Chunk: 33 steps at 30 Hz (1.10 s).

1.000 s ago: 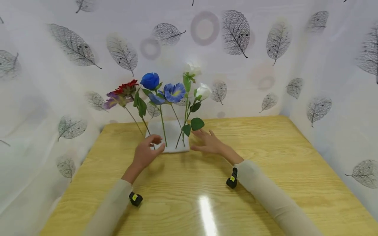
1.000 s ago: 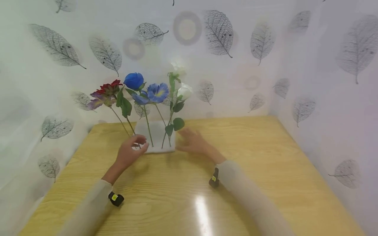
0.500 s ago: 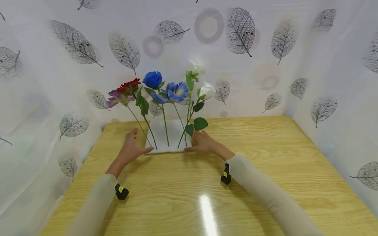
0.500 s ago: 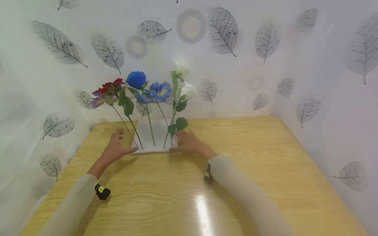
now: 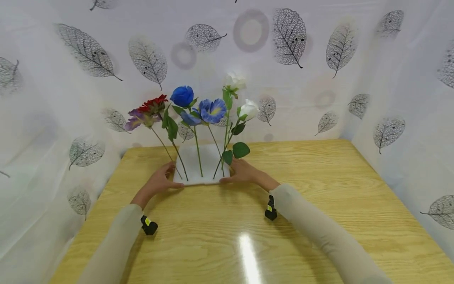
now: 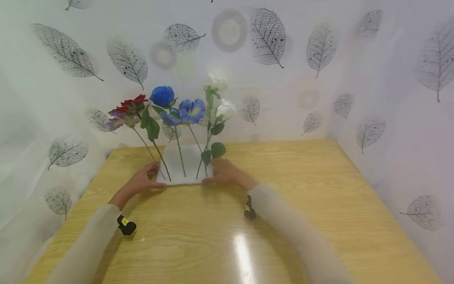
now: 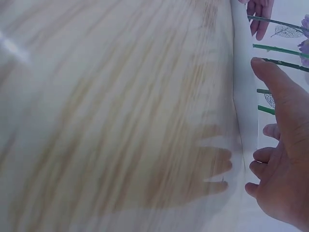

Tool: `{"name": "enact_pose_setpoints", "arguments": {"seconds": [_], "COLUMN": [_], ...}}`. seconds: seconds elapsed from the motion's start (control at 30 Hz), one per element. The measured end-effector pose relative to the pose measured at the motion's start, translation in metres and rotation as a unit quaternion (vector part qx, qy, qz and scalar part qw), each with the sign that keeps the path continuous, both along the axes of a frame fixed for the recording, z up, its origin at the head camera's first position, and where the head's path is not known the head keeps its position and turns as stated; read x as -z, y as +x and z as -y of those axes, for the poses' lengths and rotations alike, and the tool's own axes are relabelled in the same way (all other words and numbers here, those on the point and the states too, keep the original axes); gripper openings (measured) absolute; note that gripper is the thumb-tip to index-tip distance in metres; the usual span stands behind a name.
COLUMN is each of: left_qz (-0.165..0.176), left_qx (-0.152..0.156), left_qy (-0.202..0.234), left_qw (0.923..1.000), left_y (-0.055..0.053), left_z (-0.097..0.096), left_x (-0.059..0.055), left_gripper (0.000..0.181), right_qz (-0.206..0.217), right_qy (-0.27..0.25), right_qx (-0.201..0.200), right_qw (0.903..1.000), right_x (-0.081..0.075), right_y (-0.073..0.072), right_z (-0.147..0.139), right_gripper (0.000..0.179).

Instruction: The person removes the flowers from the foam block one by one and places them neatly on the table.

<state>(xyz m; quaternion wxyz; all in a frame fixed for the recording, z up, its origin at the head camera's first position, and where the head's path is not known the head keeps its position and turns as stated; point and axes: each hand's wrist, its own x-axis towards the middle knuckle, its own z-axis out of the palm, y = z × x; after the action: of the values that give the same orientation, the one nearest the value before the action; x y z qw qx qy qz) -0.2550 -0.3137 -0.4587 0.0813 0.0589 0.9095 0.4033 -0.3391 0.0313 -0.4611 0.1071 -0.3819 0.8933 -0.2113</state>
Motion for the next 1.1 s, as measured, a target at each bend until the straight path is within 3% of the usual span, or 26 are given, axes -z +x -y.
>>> {"name": "enact_pose_setpoints", "arguments": {"seconds": [0.17, 0.3, 0.57, 0.83, 1.1], "left_qz": [-0.02, -0.039, -0.046, -0.05, -0.057], "left_qx": [0.016, 0.029, 0.05, 0.08, 0.098], "left_qy": [0.004, 0.0, -0.02, -0.023, -0.047], "left_qw": [0.9997, 0.9988, 0.9975, 0.9953, 0.9924], "left_y": [-0.002, -0.003, -0.006, -0.017, -0.027], "left_z": [-0.005, -0.016, -0.041, -0.078, -0.12], "left_x": [0.002, 0.002, 0.003, 0.003, 0.0], "left_gripper": [0.101, 0.097, 0.092, 0.089, 0.085], "right_qz": [0.016, 0.026, 0.034, 0.063, 0.062], "right_qy": [-0.01, 0.021, 0.03, 0.026, -0.005], "right_qx": [0.006, 0.021, 0.027, 0.048, 0.067], "right_qw": [0.9998, 0.9992, 0.9986, 0.9965, 0.9958], "right_x": [-0.002, -0.003, -0.007, -0.018, -0.006], "right_y": [0.001, 0.003, 0.011, 0.021, 0.016], "right_z": [-0.009, -0.022, -0.055, -0.093, -0.137], "right_gripper": [0.103, 0.096, 0.09, 0.089, 0.088]}}
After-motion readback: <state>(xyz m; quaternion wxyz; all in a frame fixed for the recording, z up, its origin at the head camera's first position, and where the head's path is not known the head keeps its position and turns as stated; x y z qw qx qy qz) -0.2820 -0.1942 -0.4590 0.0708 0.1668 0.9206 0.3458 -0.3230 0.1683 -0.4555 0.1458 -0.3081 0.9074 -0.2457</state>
